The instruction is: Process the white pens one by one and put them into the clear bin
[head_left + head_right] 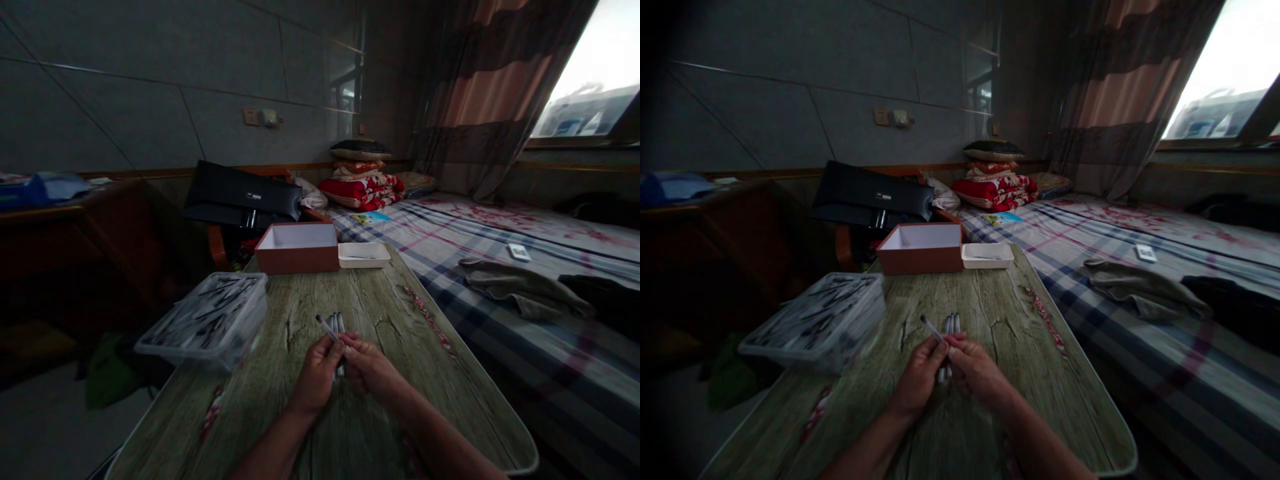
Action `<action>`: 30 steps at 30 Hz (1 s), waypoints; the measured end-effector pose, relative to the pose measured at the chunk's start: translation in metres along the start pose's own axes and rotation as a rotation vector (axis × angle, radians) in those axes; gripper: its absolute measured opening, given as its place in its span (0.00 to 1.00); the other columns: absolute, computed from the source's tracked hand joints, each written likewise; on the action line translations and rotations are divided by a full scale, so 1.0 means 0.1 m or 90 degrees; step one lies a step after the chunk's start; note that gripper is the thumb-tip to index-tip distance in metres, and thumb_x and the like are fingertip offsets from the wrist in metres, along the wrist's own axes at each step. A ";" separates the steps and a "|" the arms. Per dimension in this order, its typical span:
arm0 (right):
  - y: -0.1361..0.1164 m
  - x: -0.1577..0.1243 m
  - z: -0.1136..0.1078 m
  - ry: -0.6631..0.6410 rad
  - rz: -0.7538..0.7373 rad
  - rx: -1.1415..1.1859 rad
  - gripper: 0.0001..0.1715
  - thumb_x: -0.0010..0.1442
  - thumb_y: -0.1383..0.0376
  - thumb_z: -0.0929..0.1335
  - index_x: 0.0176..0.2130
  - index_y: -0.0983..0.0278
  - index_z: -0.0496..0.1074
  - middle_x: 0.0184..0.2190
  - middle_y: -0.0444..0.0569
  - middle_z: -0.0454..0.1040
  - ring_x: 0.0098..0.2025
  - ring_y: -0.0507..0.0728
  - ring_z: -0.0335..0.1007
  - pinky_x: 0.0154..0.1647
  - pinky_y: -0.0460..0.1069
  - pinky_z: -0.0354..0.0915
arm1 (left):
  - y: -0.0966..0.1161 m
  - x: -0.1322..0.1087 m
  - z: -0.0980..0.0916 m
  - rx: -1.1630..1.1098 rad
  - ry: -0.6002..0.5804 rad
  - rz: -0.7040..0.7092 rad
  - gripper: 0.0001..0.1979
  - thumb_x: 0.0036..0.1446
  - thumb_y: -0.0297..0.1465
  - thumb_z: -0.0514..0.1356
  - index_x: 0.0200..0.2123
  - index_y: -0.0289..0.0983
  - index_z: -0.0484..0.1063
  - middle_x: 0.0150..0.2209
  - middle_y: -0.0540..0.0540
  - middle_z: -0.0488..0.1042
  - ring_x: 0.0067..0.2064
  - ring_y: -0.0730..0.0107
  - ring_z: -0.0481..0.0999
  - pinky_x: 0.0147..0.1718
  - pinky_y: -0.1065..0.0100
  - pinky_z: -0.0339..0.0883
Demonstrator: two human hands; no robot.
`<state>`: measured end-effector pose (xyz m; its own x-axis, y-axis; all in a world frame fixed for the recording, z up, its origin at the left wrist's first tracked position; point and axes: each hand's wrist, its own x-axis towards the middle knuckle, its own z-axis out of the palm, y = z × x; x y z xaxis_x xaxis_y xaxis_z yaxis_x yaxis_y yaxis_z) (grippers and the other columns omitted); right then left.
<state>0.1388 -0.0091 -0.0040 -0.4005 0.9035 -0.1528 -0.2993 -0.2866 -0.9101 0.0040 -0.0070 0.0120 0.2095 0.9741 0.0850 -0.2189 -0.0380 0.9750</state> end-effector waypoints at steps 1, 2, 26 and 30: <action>0.00 0.00 0.00 0.002 -0.008 -0.001 0.29 0.53 0.48 0.70 0.46 0.66 0.71 0.14 0.33 0.51 0.13 0.44 0.40 0.11 0.41 0.42 | 0.00 0.00 0.00 0.001 0.001 0.000 0.14 0.56 0.39 0.59 0.39 0.36 0.78 0.45 0.41 0.78 0.48 0.58 0.75 0.53 0.58 0.63; 0.01 0.00 0.01 0.002 -0.013 -0.004 0.29 0.54 0.48 0.69 0.46 0.67 0.71 0.14 0.33 0.51 0.13 0.44 0.40 0.11 0.41 0.42 | 0.00 0.00 0.00 0.002 0.002 -0.001 0.14 0.56 0.39 0.59 0.39 0.36 0.78 0.45 0.41 0.78 0.48 0.58 0.75 0.53 0.58 0.63; -0.14 0.07 -0.19 0.223 -0.092 -0.070 0.10 0.48 0.61 0.65 0.32 0.64 0.68 0.20 0.38 0.60 0.17 0.46 0.48 0.15 0.43 0.44 | 0.03 0.01 -0.08 -0.118 -0.043 -0.110 0.25 0.55 0.37 0.60 0.55 0.41 0.58 0.19 0.56 0.69 0.20 0.76 0.66 0.21 0.75 0.57; -0.15 0.10 -0.26 0.215 -0.006 -0.029 0.22 0.54 0.47 0.63 0.24 0.63 0.62 0.14 0.35 0.51 0.15 0.45 0.39 0.15 0.44 0.36 | 0.00 -0.02 -0.04 -0.199 -0.159 -0.141 0.18 0.55 0.32 0.59 0.49 0.37 0.63 0.14 0.58 0.63 0.16 0.79 0.60 0.21 0.74 0.57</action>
<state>0.1618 0.0122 -0.0018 -0.0863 0.9627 -0.2565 -0.2588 -0.2703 -0.9273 -0.0003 -0.0085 0.0112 0.4992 0.8658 -0.0345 -0.4115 0.2719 0.8699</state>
